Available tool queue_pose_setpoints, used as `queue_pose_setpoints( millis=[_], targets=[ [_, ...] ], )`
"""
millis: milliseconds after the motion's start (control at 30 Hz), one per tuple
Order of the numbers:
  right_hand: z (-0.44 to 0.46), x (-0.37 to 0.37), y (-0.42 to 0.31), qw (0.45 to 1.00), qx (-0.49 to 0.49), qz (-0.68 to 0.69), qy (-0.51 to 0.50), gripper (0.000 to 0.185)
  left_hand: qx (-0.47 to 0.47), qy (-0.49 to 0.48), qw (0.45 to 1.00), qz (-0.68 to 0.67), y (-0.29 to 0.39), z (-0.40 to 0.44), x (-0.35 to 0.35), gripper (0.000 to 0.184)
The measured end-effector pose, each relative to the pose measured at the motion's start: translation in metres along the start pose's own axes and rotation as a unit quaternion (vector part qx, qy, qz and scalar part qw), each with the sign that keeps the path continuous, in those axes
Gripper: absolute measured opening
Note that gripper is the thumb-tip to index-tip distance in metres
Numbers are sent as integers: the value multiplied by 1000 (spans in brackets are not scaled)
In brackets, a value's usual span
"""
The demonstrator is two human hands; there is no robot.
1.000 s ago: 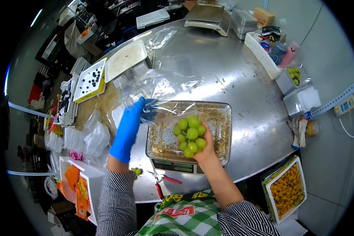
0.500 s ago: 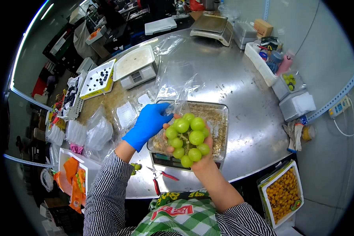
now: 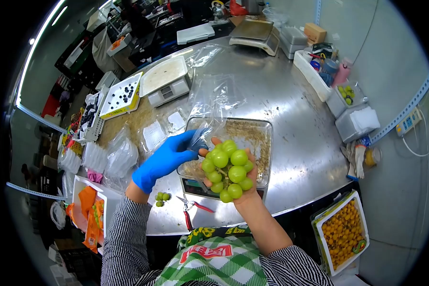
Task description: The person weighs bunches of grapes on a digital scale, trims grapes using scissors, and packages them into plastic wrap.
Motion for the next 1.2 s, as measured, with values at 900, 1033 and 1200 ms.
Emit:
queue_pose_setpoints(
  millis=[900, 1033, 1200],
  targets=[
    [-3, 18, -13, 994, 32, 4, 104, 66, -24, 401, 916, 14, -72, -9, 58, 18],
    [-7, 10, -19, 993, 36, 16, 107, 66, -224, 550, 801, -74, -57, -64, 142, 14],
    [-6, 15, -23, 993, 36, 11, 109, 68, -210, 424, 865, 166, 22, -102, 148, 40]
  ],
)
Point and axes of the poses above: each hand's wrist, its own z-axis towards the middle knuckle, its own x-axis out of the back of the hand, y = z × x, the point moved 9 cm from there along z, towards the middle knuckle, and after that the axes turned 2 degrees about -x, right-handed, at the moved point
